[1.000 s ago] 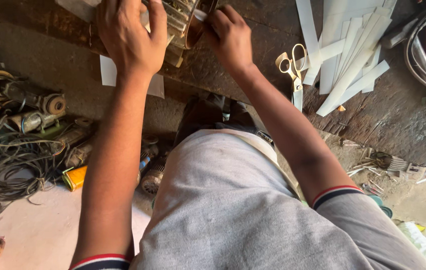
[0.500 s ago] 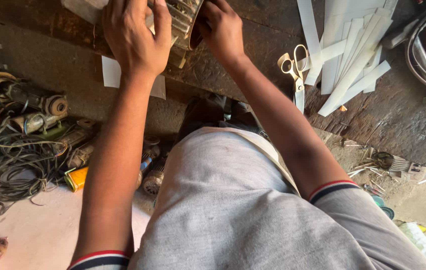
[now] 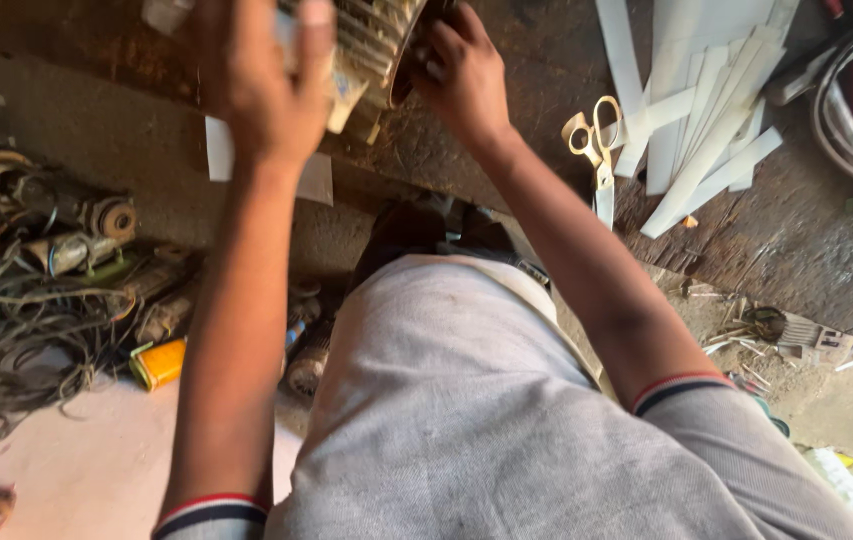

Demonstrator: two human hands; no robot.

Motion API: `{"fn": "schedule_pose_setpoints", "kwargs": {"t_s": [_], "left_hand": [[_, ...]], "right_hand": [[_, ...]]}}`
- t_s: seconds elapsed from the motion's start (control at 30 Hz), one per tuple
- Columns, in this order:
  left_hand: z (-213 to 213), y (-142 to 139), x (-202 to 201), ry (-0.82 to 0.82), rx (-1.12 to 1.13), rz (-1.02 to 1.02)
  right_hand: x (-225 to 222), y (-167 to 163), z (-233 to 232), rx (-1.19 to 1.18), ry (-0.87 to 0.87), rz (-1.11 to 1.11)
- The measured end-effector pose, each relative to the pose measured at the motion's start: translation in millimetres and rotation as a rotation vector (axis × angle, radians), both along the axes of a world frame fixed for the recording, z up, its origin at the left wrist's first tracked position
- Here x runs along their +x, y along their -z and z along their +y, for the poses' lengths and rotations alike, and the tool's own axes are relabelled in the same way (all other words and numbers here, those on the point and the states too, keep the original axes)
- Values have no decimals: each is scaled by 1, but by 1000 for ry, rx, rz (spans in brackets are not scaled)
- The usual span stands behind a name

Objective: The person sits at a workbench handling thin white plastic strips, folding and creasing them by hand, then cuts the strips into pieces using scissors. They occasionally pick up and reposition a finned metal casting on the bench while working through the strips one at a time.

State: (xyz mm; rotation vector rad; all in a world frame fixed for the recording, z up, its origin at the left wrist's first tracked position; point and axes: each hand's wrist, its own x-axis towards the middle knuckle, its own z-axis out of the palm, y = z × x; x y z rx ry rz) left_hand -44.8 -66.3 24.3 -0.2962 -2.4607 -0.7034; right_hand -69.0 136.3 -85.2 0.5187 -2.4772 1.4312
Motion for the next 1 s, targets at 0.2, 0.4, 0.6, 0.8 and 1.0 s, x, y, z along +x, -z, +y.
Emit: {"fn": "schedule_pose_setpoints", "kwargs": {"t_s": [0.2,0.4,0.6,0.8,1.0], "left_hand": [[-103,39,3,-258,642,-338],[-130,99,-6,167,1206,-525],[-140,131,-1,169,1337,-606],[-170,129,23,181,1113,-669],[-222,149,-40,59,987,-650]], "right_hand": [[-4,4,-5,91,35,-81],[14,5,-7,-234,19,-272],[25,16,-35,-866,171,-918],[-18,15,-29,-467,608,-1103],[-69,17,-33,-371,418,-1194]]}}
